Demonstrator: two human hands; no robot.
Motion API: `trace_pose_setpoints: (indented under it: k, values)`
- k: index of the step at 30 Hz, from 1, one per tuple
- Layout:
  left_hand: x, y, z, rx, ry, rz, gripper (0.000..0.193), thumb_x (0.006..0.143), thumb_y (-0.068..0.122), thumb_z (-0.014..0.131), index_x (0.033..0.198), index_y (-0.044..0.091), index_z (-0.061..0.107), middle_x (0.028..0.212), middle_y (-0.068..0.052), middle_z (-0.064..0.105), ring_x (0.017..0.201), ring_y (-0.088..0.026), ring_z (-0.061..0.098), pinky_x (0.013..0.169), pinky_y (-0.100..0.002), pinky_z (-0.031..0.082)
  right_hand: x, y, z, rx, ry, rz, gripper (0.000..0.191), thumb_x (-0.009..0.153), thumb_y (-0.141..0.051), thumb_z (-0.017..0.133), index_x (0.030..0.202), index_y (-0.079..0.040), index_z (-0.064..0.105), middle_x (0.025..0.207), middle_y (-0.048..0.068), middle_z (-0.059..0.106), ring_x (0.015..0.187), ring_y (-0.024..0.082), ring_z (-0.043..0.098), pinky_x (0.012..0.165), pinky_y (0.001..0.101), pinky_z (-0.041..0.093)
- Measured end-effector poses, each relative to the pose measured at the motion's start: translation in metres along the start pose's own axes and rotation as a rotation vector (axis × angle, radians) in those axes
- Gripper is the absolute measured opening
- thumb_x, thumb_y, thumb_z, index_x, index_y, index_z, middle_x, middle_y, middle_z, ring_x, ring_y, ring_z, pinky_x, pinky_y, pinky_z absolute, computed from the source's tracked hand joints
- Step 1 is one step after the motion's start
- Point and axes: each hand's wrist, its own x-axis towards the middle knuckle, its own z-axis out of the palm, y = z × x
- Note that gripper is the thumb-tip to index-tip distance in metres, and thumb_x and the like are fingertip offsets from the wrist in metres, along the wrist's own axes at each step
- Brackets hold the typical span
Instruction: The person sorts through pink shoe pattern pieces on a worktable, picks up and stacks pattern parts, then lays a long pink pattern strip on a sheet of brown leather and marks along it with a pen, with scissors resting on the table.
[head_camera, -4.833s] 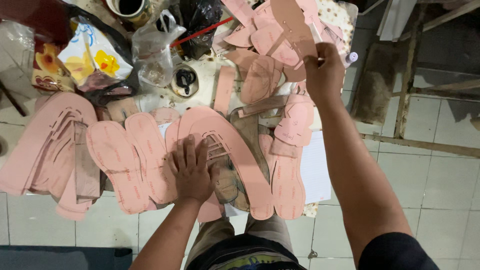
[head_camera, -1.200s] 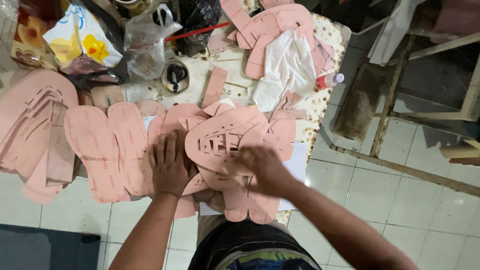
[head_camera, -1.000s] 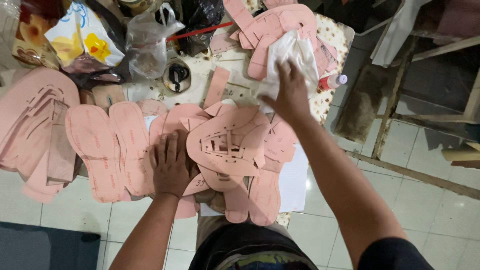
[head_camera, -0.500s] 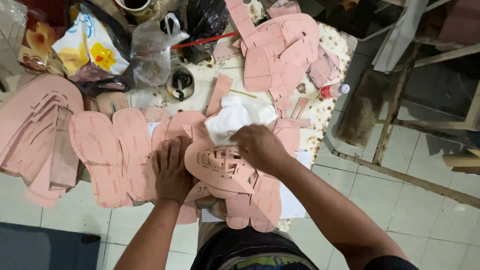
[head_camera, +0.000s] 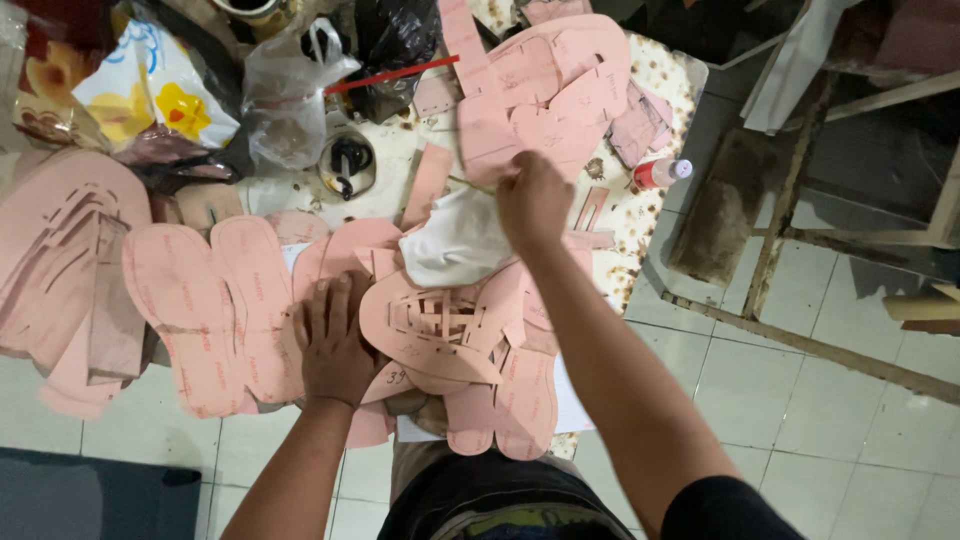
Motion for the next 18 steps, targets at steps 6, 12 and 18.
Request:
trace_pose_setpoints:
  k: [6,12,18]
  values:
    - [-0.002,0.002,0.003,-0.063,0.016,-0.003,0.086,0.082,0.060,0.066,0.153,0.014,0.050,0.166,-0.008,0.032,0.156,-0.032,0.023,0.125,-0.062,0.016,-0.057,-0.032,0.022,0.024,-0.026,-0.149,0.036,0.093,-0.028,0.064,0.124,-0.010,0.061,0.124,0.012,0.061,0.118,0.030,0.056,0.102,0.0509,0.041]
    - [-0.007,-0.001,0.005,-0.096,-0.118,-0.040,0.083,0.076,0.047,0.066,0.149,0.012,0.049,0.162,-0.015,0.031,0.154,-0.038,0.019,0.123,-0.063,0.009,-0.108,-0.026,0.037,0.052,0.069,-0.486,0.059,0.095,-0.039,0.065,0.135,0.003,0.054,0.143,0.026,0.048,0.134,0.043,0.041,0.112,0.0573,0.029]
    - [-0.010,-0.004,0.010,0.033,-0.188,-0.031,0.057,0.080,0.040,0.063,0.129,0.011,0.061,0.161,-0.021,0.033,0.156,-0.041,0.018,0.125,-0.061,0.008,-0.087,0.017,0.031,0.077,-0.059,-0.378,0.038,0.098,-0.026,0.065,0.130,-0.006,0.060,0.144,0.013,0.056,0.134,0.031,0.051,0.116,0.0509,0.037]
